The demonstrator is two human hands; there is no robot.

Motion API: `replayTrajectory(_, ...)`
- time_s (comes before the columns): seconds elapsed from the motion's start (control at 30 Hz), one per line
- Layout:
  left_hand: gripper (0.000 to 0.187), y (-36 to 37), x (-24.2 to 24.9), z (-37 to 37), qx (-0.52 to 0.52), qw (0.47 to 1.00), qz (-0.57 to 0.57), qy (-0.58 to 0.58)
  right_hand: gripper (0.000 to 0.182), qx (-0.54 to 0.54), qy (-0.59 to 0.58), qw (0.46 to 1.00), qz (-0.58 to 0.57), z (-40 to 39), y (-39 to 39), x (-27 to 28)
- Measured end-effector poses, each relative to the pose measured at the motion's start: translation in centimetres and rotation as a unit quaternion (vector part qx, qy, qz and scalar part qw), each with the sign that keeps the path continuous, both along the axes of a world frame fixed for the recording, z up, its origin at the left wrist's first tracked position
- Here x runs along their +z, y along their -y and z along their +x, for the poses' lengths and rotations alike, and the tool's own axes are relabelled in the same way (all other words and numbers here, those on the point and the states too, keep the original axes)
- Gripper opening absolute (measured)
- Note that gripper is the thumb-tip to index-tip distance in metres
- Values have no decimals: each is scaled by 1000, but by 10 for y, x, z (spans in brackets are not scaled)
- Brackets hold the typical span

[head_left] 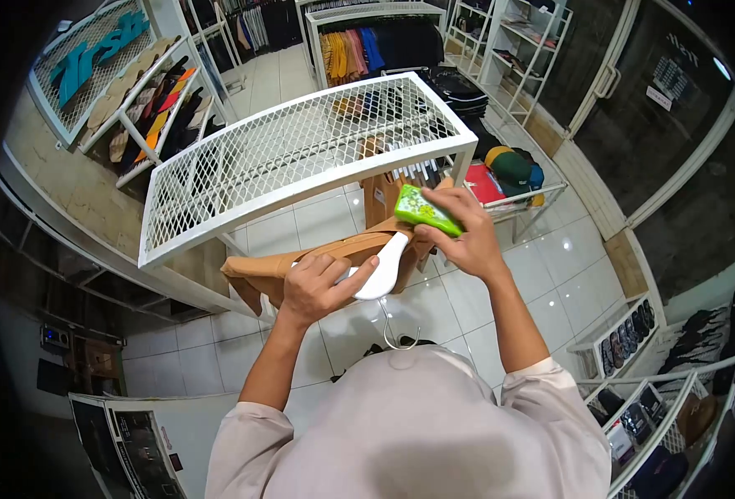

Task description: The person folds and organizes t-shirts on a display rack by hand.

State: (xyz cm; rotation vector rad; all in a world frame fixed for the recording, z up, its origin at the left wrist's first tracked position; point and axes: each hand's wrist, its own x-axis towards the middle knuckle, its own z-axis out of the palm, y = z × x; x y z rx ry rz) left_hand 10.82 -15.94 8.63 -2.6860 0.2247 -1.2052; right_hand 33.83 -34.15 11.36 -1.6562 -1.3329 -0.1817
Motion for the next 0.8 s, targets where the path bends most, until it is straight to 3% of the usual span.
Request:
replayTrajectory(0.07, 50, -1, 1, -1, -3, 1000, 8, 0, 47, -27, -8, 999, -21, 23, -6, -11)
replayTrajectory(0.13, 51, 0, -3, -3, -1, 1000, 5, 2, 47, -207, -6, 978, -36, 67, -8, -35)
replayTrajectory(0.23, 50, 1, -4, -7, 14, 1000, -5, -16, 46, -287, -16, 957, -41, 76, -1, -30)
replayTrajectory(0.27, 50, -1, -4, -5, 19, 1000, -5, -12, 46, -284, -13, 958, -40, 75, -3, -30)
replayTrajectory(0.33, 50, 0, -6, -5, 14, 1000, -5, -8, 45, -116, -11, 993, 37, 35, -3, -10)
replayTrajectory(0.43, 50, 0, -2, 0, 3, 1000, -15, -3, 46, -5, -56, 996, -65, 1, -6, 5)
replayTrajectory(0.47, 50, -3, -3, 0, 3, 1000, -14, -3, 46, -4, -56, 996, -65, 12, -10, -3)
replayTrajectory(0.53, 50, -6, -8, -3, 15, 999, -37, 1, 46, -147, -32, 988, -12, 54, -23, -36)
replayTrajectory(0.57, 50, -5, -10, -5, 19, 999, -40, 3, 45, -250, 3, 967, -43, 67, -27, -47)
replayTrajectory(0.67, 49, -10, -11, -5, 44, 998, -54, 0, 44, -248, -36, 968, -6, 68, -29, -49)
replayTrajectory(0.73, 49, -10, -18, -8, 39, 996, -85, -4, 44, -112, -56, 992, 27, 35, -30, -32)
replayTrajectory(0.8, 50, -10, -20, -10, 61, 994, -90, -8, 44, 5, -40, 999, -15, 13, -32, -17)
